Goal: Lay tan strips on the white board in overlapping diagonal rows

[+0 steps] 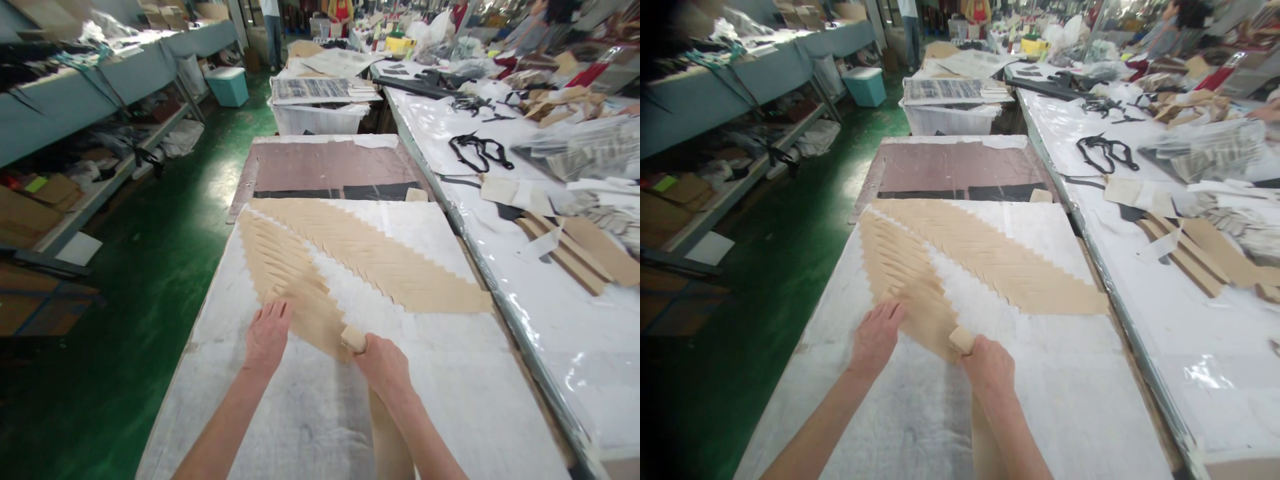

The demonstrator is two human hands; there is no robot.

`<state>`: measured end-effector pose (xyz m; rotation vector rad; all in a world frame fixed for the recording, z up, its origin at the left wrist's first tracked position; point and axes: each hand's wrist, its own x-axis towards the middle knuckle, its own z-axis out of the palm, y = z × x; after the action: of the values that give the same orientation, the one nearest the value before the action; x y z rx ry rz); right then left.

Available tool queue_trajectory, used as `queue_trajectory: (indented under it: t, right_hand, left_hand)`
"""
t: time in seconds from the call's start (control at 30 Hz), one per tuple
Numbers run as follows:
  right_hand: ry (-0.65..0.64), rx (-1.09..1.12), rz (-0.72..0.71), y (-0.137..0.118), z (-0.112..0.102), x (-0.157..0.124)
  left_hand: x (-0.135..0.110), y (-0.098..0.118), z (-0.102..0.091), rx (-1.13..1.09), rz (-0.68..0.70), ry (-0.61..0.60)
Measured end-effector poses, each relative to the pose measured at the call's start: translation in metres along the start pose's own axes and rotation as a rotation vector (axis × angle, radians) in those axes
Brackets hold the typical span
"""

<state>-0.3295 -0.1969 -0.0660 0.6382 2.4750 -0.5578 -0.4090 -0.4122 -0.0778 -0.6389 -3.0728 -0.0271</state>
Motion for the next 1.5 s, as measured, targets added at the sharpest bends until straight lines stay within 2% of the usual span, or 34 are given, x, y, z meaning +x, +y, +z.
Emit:
queue_trajectory:
  t: [0.07, 0.1, 0.17, 0.23, 0.33, 0.4, 0.47, 0.53, 0.63, 0.73, 0.87, 1.03, 1.2, 1.33, 1.5]
  right_hand:
    - [0.021, 0.014, -0.001, 0.010, -0.004, -0.003]
    - [-0.004, 0.091, -0.007, 0.015, -0.006, -0.006]
    - [-0.150, 0.440, -0.035, 0.023, -0.011, -0.014]
    - [-0.344, 0.869, -0.077, 0.028, -0.015, -0.024]
    - [-0.544, 1.325, -0.101, 0.026, -0.021, -0.035]
    - [-0.625, 1.482, -0.083, 0.023, -0.024, -0.040]
    - [-0.686, 1.564, -0.070, 0.020, -0.027, -0.041]
    - [-0.724, 1.606, -0.072, 0.018, -0.029, -0.041]
    - [-0.757, 1.618, -0.125, 0.018, -0.029, -0.041]
    - [-0.757, 1.594, -0.189, 0.020, -0.028, -0.040]
    - [-0.681, 1.551, -0.235, 0.021, -0.023, -0.039]
    - [-0.564, 1.482, -0.148, 0.018, -0.017, -0.037]
    - [-0.460, 1.476, -0.132, 0.012, -0.013, -0.035]
    - [-0.421, 1.482, -0.114, 0.006, -0.009, -0.036]
    - [-0.386, 1.446, -0.109, -0.004, -0.011, -0.038]
  left_hand:
    - [-0.008, 0.001, 0.009, 0.003, 0.018, 0.036]
    - [-0.011, 0.001, 0.012, -0.011, 0.012, 0.046]
    - [-0.015, 0.001, 0.014, -0.077, -0.011, 0.050]
    - [-0.015, 0.004, 0.007, -0.201, -0.061, 0.034]
    - [-0.014, 0.020, -0.018, -0.562, -0.227, -0.069]
    - [-0.015, 0.039, -0.040, -0.925, -0.364, -0.201]
    - [-0.019, 0.060, -0.059, -1.265, -0.405, -0.312]
    - [-0.022, 0.079, -0.069, -1.460, -0.391, -0.395]
    - [-0.024, 0.096, -0.069, -1.605, -0.357, -0.504]
    - [-0.022, 0.101, -0.062, -1.674, -0.360, -0.510]
    - [-0.023, 0.099, -0.056, -1.802, -0.365, -0.552]
    - [-0.026, 0.094, -0.056, -1.627, -0.381, -0.508]
    - [-0.028, 0.094, -0.061, -1.633, -0.388, -0.472]
    - [-0.028, 0.091, -0.059, -1.524, -0.380, -0.468]
    - [-0.027, 0.086, -0.055, -1.560, -0.484, -0.451]
